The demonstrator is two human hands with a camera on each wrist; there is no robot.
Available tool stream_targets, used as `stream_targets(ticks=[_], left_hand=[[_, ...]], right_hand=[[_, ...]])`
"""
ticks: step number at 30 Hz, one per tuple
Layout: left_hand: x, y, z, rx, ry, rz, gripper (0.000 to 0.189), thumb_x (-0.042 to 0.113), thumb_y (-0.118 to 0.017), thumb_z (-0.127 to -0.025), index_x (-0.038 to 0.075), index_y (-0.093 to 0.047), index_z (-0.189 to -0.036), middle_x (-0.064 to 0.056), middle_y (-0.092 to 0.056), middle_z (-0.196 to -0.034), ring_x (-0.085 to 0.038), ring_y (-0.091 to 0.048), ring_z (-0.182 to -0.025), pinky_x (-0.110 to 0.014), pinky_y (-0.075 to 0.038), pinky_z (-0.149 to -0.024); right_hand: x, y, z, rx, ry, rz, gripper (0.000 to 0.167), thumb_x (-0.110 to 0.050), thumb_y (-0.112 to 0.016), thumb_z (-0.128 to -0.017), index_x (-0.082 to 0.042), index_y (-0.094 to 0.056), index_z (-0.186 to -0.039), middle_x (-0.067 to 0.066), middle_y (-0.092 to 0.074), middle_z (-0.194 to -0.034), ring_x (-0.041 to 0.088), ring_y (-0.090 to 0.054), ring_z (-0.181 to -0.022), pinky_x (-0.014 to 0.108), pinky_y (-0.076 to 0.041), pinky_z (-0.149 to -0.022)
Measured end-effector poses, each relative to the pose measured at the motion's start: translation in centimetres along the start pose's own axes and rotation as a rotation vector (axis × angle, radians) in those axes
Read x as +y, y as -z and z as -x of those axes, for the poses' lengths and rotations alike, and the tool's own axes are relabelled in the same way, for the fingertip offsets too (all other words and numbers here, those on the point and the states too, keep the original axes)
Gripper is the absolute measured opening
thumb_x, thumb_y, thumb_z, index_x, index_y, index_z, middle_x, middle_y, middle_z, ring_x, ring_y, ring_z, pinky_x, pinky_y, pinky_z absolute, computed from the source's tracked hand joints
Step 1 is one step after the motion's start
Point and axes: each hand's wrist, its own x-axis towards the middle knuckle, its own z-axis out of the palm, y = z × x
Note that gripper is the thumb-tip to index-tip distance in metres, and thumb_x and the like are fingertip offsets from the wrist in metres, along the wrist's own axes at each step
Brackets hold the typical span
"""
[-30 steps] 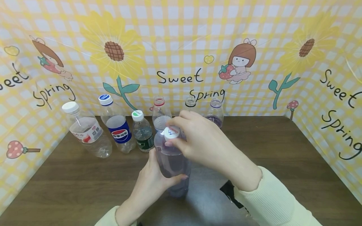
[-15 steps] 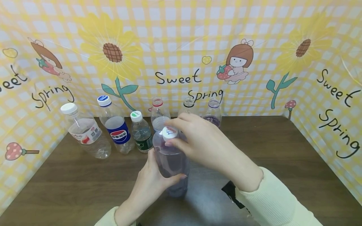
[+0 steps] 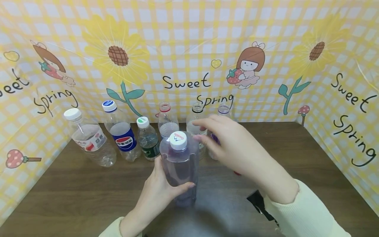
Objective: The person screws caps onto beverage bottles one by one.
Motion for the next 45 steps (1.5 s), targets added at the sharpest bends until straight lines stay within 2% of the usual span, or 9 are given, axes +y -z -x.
stream_targets(ticks=[7, 14, 18, 22, 29, 33, 35, 40, 45], left_hand=[[-0.3, 0.3, 0.1, 0.003, 0.047, 0.021, 0.099, 0.050, -0.085, -0.062, 0.007, -0.032, -0.134, -0.017, -0.055, -0.130, -0.035, -0.059, -0.115, -0.051, -0.051, -0.089], [-1.0, 1.1, 0.0, 0.032, 0.048, 0.020, 0.096, 0.046, -0.085, -0.064, 0.008, -0.032, -0.134, -0.019, -0.055, -0.128, -0.035, -0.059, -0.116, -0.052, -0.051, -0.090], [-1.4, 1.7, 0.0, 0.056, 0.042, 0.012, 0.096, 0.045, -0.085, -0.064, 0.008, -0.031, -0.134, -0.020, -0.055, -0.129, -0.036, -0.059, -0.115, -0.052, -0.051, -0.089], [-1.9, 2.7, -0.1, 0.074, 0.070, 0.004, 0.097, 0.047, -0.084, -0.066, 0.008, -0.029, -0.136, -0.020, -0.055, -0.131, -0.037, -0.060, -0.115, -0.053, -0.050, -0.090], [-3.3, 4.6, 0.0, 0.136, 0.093, -0.023, 0.094, 0.045, -0.084, -0.067, 0.007, -0.029, -0.134, -0.022, -0.059, -0.125, -0.039, -0.062, -0.110, -0.054, -0.050, -0.089], [-4.0, 5.8, 0.1, 0.154, 0.135, -0.025, 0.097, 0.044, -0.083, -0.068, 0.005, -0.026, -0.137, -0.026, -0.056, -0.128, -0.042, -0.059, -0.114, -0.057, -0.048, -0.092], [-4.4, 6.4, 0.1, 0.163, 0.164, -0.027, 0.098, 0.044, -0.083, -0.069, 0.004, -0.025, -0.137, -0.027, -0.056, -0.127, -0.043, -0.059, -0.114, -0.057, -0.047, -0.092], [-5.3, 7.9, 0.2, 0.207, 0.231, -0.021, 0.099, 0.042, -0.083, -0.069, 0.003, -0.024, -0.137, -0.028, -0.057, -0.123, -0.043, -0.058, -0.114, -0.056, -0.046, -0.093], [-6.2, 9.5, 0.5, 0.275, 0.284, -0.030, 0.097, 0.041, -0.084, -0.069, 0.003, -0.024, -0.136, -0.030, -0.057, -0.119, -0.045, -0.057, -0.112, -0.057, -0.045, -0.090]], right_hand=[[2.4, 0.4, 2.3, 0.107, -0.060, 0.075, 0.030, -0.010, -0.068, -0.087, -0.014, -0.066, -0.117, -0.004, -0.070, -0.098, -0.001, -0.057, -0.079, 0.013, -0.046, -0.072], [5.6, 0.5, 5.4, 0.137, -0.191, 0.123, 0.025, -0.013, -0.069, -0.087, -0.016, -0.068, -0.111, -0.006, -0.067, -0.089, -0.013, -0.047, -0.077, 0.012, -0.037, -0.060], [7.5, 0.5, 7.3, 0.095, -0.287, 0.142, 0.023, -0.017, -0.067, -0.089, -0.014, -0.068, -0.112, -0.001, -0.069, -0.092, -0.018, -0.044, -0.077, 0.016, -0.040, -0.057], [9.4, 0.3, 9.2, 0.038, -0.364, 0.149, 0.023, -0.019, -0.065, -0.090, -0.010, -0.068, -0.111, 0.003, -0.070, -0.092, -0.019, -0.044, -0.075, 0.020, -0.042, -0.055], [12.1, -1.2, 12.4, -0.045, -0.439, 0.136, 0.021, -0.018, -0.065, -0.091, -0.004, -0.068, -0.106, 0.005, -0.067, -0.090, -0.017, -0.045, -0.070, 0.019, -0.046, -0.057], [13.3, -2.0, 14.3, -0.103, -0.474, 0.140, 0.018, -0.018, -0.065, -0.090, -0.005, -0.069, -0.101, 0.002, -0.065, -0.089, -0.015, -0.046, -0.069, 0.020, -0.046, -0.057], [13.7, -2.3, 15.1, -0.141, -0.503, 0.134, 0.019, -0.020, -0.065, -0.090, -0.004, -0.068, -0.101, 0.003, -0.064, -0.090, -0.013, -0.047, -0.069, 0.025, -0.049, -0.060], [14.7, -3.0, 16.8, -0.255, -0.572, 0.105, 0.031, -0.025, -0.066, -0.090, 0.000, -0.065, -0.108, 0.008, -0.064, -0.096, 0.002, -0.055, -0.078, 0.047, -0.053, -0.069], [15.2, -3.7, 17.5, -0.319, -0.627, 0.065, 0.036, -0.027, -0.065, -0.090, 0.001, -0.063, -0.112, 0.009, -0.064, -0.098, 0.016, -0.060, -0.082, 0.047, -0.052, -0.070]])
